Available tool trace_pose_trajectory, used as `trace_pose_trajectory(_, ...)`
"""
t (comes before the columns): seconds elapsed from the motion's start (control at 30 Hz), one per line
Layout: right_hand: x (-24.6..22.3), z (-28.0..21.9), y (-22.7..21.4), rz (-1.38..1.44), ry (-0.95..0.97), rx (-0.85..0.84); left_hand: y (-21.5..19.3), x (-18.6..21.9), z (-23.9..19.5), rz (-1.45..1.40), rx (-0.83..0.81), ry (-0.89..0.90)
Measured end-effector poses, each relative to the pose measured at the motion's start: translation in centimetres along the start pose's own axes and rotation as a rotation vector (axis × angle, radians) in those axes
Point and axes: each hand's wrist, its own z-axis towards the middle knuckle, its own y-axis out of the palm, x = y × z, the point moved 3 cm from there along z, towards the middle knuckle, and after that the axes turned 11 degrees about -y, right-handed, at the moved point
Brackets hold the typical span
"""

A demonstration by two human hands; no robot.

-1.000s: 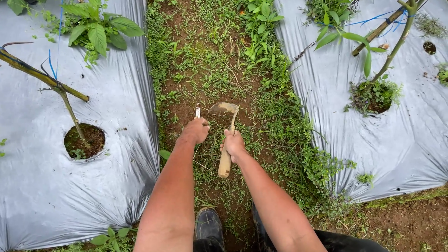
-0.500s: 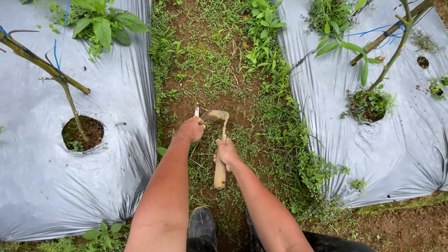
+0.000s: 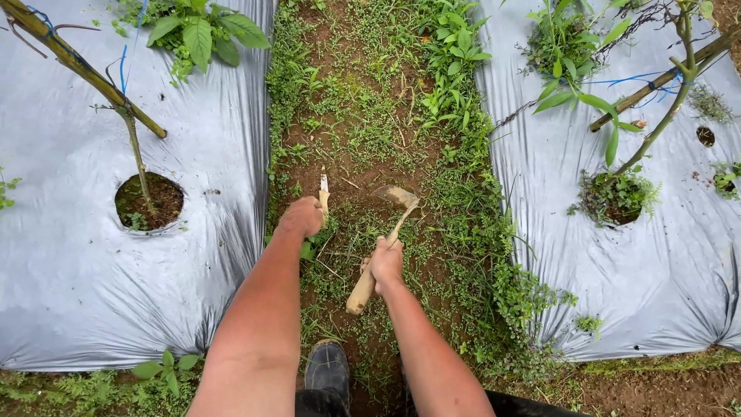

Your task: Using a small hand hoe to remove weeds from the soil between rows of plants covered in plastic mulch.

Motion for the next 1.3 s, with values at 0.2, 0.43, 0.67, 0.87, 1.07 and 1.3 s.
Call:
trace_pose_trajectory(0.2, 0.3, -4.0, 1.8, -0.027, 0.01, -0.218, 0.9, -1.3, -0.5, 0.161, -0.003, -0.074)
trace_pose_trajectory(0.43, -3.2, 0.4, -0.3, 0.013, -0.048, -0.063, 1.2, 0.6, -1.2, 0.137, 0.005, -0.09)
trace_pose_trajectory(0.67, -2.2, 0.1, -0.2, -0.083, -0.022, -0.131, 4.6, 0.2, 2.1, 0.064, 0.091, -0.114)
trace_pose_trajectory(0.87, -4.5, 1.1, -0.6, -0.087, -0.047, -0.155, 5.7, 0.4, 4.4, 0.106, 0.158, -0.21)
trace_pose_trajectory(1.07, -5.6, 6.9, -3.1, -0.047, -0.116, 0.077, 6.0, 0.8, 5.0, 0.101, 0.141, -0.272)
trace_pose_trajectory(1.3, -4.6, 2.3, 0.2, -0.158, -0.004, -0.212, 4.6, 1.0, 4.0, 0.025, 0.143, -0.268)
